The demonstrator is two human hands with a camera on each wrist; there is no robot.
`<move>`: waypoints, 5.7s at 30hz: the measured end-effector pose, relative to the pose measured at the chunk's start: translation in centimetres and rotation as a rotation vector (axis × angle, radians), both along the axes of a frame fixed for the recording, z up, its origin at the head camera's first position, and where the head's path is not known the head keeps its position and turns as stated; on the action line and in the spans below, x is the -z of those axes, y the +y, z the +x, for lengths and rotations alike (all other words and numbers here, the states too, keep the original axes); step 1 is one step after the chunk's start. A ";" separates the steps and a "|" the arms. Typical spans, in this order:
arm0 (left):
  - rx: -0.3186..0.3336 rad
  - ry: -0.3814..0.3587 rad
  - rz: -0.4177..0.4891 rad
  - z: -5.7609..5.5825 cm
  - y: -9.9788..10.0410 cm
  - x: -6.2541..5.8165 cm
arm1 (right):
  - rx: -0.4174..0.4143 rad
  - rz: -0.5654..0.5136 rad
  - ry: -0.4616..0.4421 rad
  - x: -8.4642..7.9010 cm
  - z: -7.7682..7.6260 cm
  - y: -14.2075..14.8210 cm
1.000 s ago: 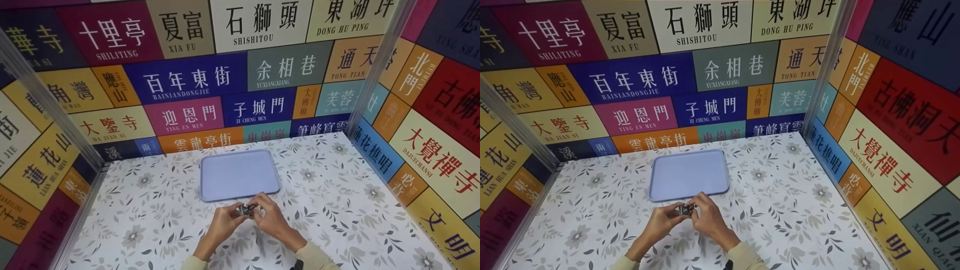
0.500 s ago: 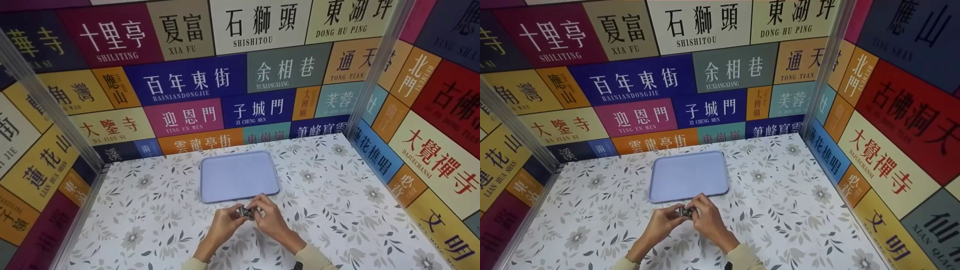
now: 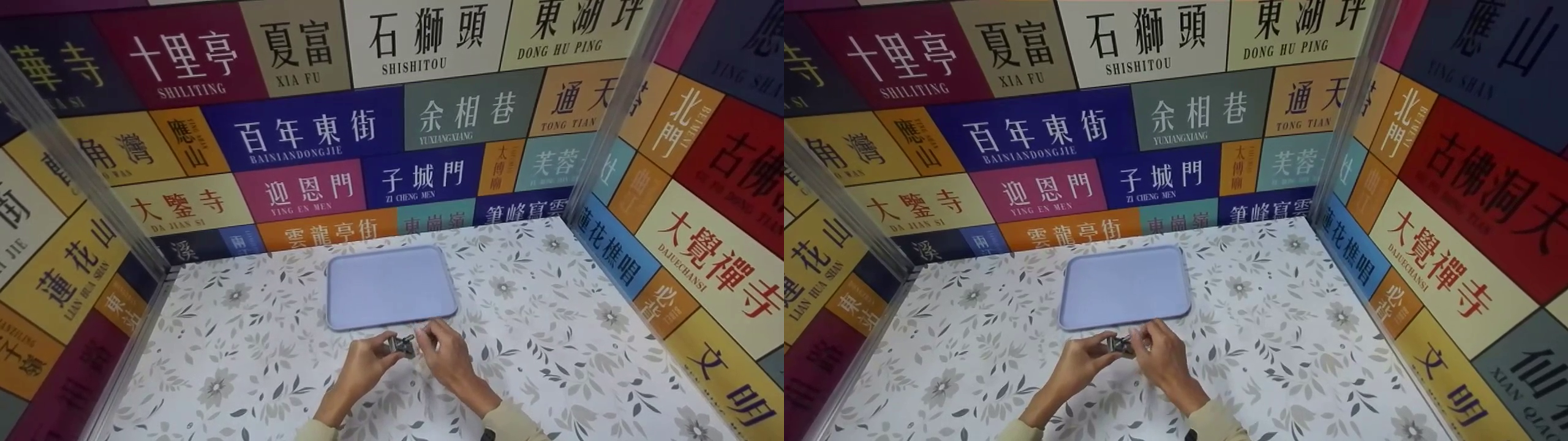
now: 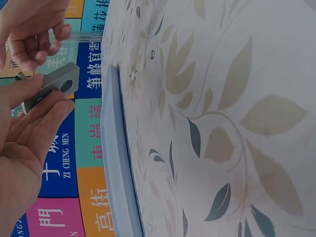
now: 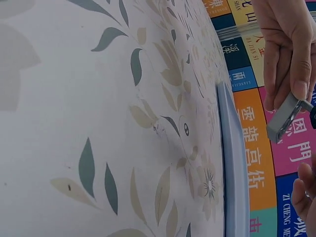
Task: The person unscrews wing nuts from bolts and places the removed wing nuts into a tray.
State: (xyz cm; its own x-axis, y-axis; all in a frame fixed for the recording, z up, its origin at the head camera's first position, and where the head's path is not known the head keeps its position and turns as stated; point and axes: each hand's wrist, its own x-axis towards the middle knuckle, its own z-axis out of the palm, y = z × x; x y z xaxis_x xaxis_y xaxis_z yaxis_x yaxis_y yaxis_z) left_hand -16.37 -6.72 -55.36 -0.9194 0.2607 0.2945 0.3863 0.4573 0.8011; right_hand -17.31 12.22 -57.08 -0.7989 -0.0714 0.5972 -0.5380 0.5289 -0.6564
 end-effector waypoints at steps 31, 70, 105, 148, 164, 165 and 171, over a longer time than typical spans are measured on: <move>0.028 -0.014 0.041 -0.1 0.1 0.3 | -0.196 0.051 -0.013 0.1 -0.1 0.0; 0.023 -0.023 0.049 0.0 0.3 0.7 | -0.081 0.040 0.146 0.2 -0.3 0.4; 0.028 -0.005 0.051 0.2 0.1 0.3 | -0.100 0.044 0.021 0.5 0.0 -0.3; -0.012 -0.020 0.015 0.2 0.1 0.1 | 0.010 -0.003 0.068 0.5 -0.1 0.0; 0.009 -0.017 0.012 0.3 0.2 0.4 | -0.053 0.043 -0.030 0.5 0.3 0.0; 0.010 -0.017 0.015 0.3 0.2 0.4 | -0.056 0.052 -0.024 0.5 0.3 0.0; 0.026 -0.025 0.029 0.3 0.2 0.6 | -0.115 0.089 -0.001 0.5 0.3 0.0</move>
State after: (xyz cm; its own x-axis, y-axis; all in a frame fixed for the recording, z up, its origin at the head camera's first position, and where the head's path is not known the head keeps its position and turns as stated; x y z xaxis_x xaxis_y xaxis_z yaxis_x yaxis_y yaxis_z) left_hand -16.06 -6.56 -55.96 -0.9195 0.2763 0.2797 0.3777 0.4237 0.8233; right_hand -16.99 12.23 -57.55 -0.7829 -0.2149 0.5838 -0.5977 0.5201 -0.6102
